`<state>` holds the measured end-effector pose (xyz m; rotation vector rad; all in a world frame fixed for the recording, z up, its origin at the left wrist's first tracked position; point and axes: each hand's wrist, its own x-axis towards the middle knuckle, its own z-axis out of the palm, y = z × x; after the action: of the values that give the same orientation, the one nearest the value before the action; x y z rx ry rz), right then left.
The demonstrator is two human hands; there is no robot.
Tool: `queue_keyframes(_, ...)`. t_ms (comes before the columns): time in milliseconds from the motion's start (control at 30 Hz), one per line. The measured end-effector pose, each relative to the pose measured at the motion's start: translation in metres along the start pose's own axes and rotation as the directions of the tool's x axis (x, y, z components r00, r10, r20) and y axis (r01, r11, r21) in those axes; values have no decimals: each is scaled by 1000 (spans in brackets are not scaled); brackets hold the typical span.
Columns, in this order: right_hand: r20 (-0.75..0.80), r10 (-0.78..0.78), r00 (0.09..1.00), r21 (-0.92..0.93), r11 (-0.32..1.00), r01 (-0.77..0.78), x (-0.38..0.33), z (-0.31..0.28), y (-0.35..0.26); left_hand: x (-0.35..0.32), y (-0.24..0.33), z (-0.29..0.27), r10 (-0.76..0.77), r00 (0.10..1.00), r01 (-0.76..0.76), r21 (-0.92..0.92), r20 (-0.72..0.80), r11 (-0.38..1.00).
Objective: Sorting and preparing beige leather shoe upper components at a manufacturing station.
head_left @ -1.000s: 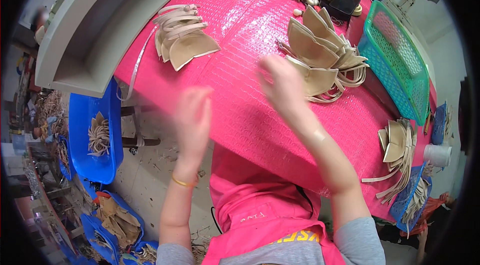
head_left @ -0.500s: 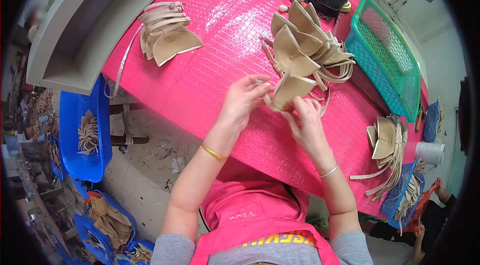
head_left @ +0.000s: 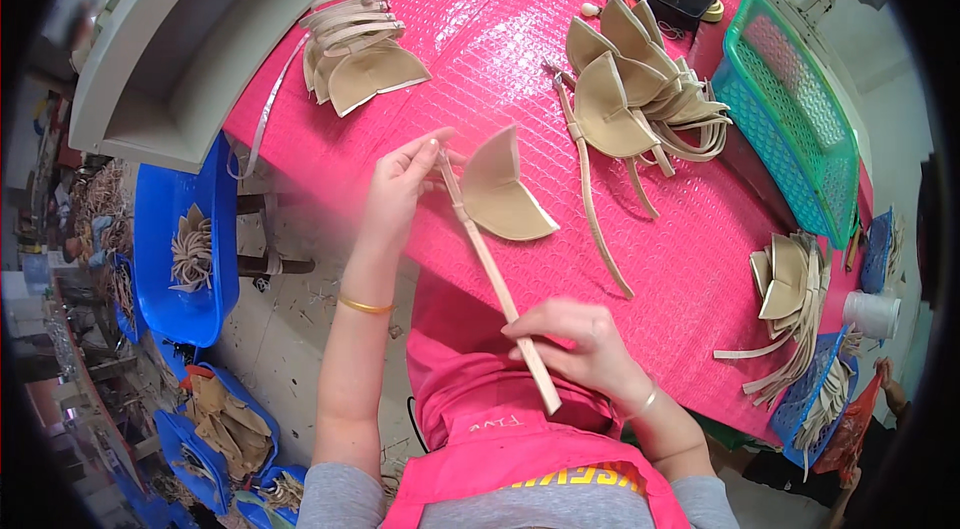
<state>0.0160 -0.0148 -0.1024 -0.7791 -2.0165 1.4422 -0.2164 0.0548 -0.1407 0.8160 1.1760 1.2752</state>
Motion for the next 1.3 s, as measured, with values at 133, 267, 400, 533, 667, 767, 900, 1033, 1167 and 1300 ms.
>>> queue_keyframes(133,-203,-225,953,-241,955,174,46,13,-2,-17,12,1,-86,989,102,-133,118,986)
queue_keyframes(267,-80,407,910,543,783,-303,83,27,5,-23,11,-3,-70,996,78,-163,56,983)
queue_keyframes(400,-133,420,897,593,760,-268,93,38,18,-30,13,-2,-71,997,79,-243,40,967)
queue_keyframes(533,-194,419,887,599,767,-231,96,40,19,-34,9,1,-6,1000,6,-274,2,962)
queue_keyframes(667,-272,379,885,478,851,-217,97,42,19,-38,8,7,3,1000,-6,-285,-13,958)
queue_keyframes(767,-367,192,910,339,939,-61,100,40,18,-40,8,13,11,999,-20,-282,-35,959)
queue_keyframes(900,-281,223,933,269,952,-147,88,37,16,-37,12,9,109,992,-121,-230,-66,966)
queue_keyframes(1033,-193,333,923,548,817,-181,77,33,20,-44,21,24,75,996,-72,-56,43,996)
queue_keyframes(1167,-250,353,902,566,809,-160,77,23,14,-62,10,27,277,948,-190,419,-155,888)
queue_keyframes(1300,-286,121,950,30,993,-117,69,14,0,-60,3,46,127,984,-131,-22,-128,991)
